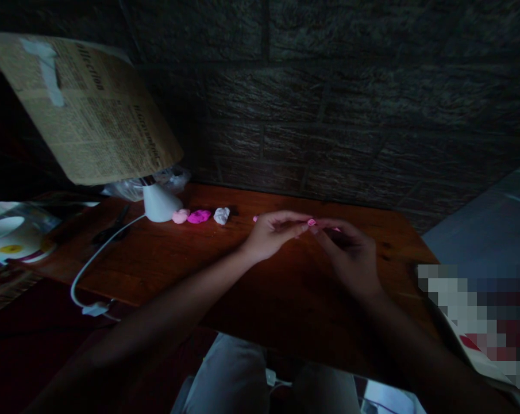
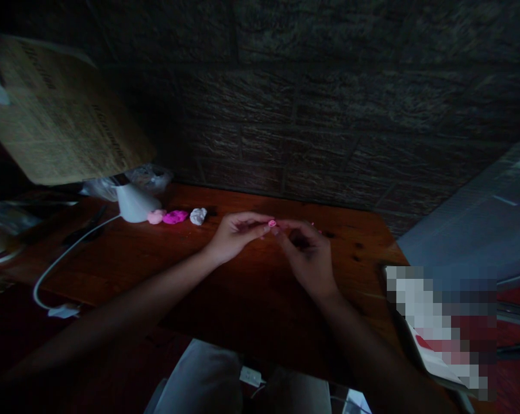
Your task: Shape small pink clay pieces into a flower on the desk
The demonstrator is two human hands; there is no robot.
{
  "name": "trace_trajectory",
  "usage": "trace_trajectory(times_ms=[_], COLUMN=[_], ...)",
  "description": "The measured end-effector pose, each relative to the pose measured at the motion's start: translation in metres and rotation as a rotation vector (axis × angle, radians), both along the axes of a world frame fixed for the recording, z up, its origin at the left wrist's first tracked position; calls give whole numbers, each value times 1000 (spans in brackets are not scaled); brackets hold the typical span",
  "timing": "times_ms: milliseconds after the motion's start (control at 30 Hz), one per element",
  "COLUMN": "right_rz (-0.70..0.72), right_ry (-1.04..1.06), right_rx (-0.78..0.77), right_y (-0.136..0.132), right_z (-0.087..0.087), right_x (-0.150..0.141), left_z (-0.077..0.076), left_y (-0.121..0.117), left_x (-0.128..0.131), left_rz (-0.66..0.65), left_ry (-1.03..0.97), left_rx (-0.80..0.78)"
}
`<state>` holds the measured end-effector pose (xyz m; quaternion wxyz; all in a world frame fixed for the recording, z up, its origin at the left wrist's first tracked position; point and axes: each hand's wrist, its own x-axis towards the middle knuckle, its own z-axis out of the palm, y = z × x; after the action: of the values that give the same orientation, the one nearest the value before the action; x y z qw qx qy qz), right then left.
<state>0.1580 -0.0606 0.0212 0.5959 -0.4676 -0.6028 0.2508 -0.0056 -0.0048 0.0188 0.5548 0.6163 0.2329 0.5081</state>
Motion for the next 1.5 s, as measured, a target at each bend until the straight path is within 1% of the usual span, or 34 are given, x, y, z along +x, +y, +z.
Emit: trace_trajectory(times_ms=[233, 367, 467, 600, 733, 1033, 1300, 1500], right_rz=[25, 15, 12, 6, 27, 29, 36, 27], right_ry=[1, -5, 4, 16, 24, 65, 17, -3], right_rx=[-5, 21, 11, -16, -14, -17, -12, -16], right_y=[3, 4, 5, 5, 6, 7, 6, 7], right_z=[-2, -3, -3, -2, -2, -3, -4, -7], right_x=[1, 2, 2, 1, 3, 3, 4, 2], left_z=[-3, -3, -4, -7, -10, -7, -9, -10], left_y=[4, 4, 4, 5, 7, 4, 5, 6], left_x=[-1, -1, -2, -2, 0, 1, 2, 3], left_rz=[7, 12, 13, -13, -53, -99, -93, -135], left_ry=[24, 55, 61, 92, 55, 22, 8, -36], left_rx=[98, 166, 195, 139, 76, 9, -62, -145])
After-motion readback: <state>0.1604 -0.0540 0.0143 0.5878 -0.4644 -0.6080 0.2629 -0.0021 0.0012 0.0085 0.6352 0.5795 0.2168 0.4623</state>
